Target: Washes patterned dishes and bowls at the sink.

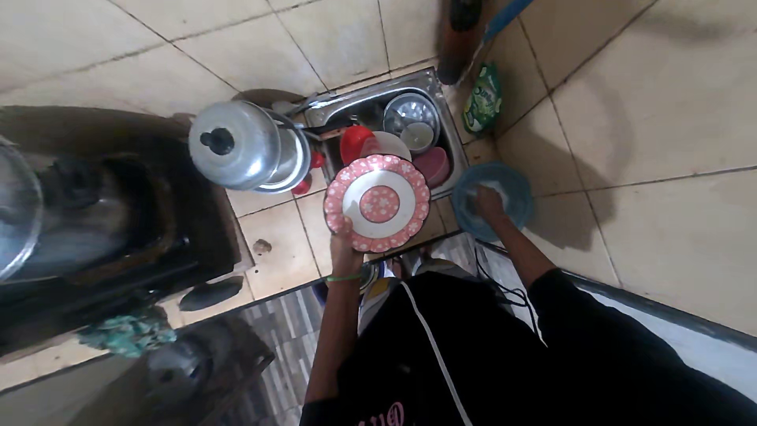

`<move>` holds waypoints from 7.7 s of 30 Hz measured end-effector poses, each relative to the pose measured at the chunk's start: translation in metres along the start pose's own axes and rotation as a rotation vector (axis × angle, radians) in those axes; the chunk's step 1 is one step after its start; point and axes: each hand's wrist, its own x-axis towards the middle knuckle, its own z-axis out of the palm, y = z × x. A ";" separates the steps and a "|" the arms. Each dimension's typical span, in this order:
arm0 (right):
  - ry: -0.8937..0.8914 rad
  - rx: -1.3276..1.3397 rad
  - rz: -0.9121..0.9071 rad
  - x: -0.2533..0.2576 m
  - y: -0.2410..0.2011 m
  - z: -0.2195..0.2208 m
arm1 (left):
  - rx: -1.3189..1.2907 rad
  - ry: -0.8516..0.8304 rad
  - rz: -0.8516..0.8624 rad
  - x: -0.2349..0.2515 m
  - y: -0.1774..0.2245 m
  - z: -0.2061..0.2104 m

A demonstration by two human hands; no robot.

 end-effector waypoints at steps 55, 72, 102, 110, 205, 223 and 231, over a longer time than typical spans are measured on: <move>-0.132 -0.296 -1.357 -0.042 -0.203 0.037 | 0.018 0.002 0.173 0.010 -0.010 0.012; 0.026 -0.309 -1.220 0.039 -0.181 0.018 | 0.033 -0.063 0.183 0.014 -0.018 0.007; -0.241 0.274 -1.192 -0.026 -0.206 0.032 | 0.138 -0.012 0.203 0.023 0.001 0.012; 0.199 -0.060 -1.142 0.035 -0.202 0.005 | 0.207 -0.199 0.189 0.016 0.009 0.006; 0.206 -0.082 -0.741 0.053 -0.277 0.016 | 0.359 -0.248 0.184 0.036 0.030 0.005; 0.144 -0.159 -0.939 0.036 -0.258 0.012 | 0.368 -0.261 0.170 0.045 0.021 0.002; 0.191 -0.166 -1.161 0.022 -0.269 0.004 | 0.421 -0.347 0.242 0.039 0.039 0.008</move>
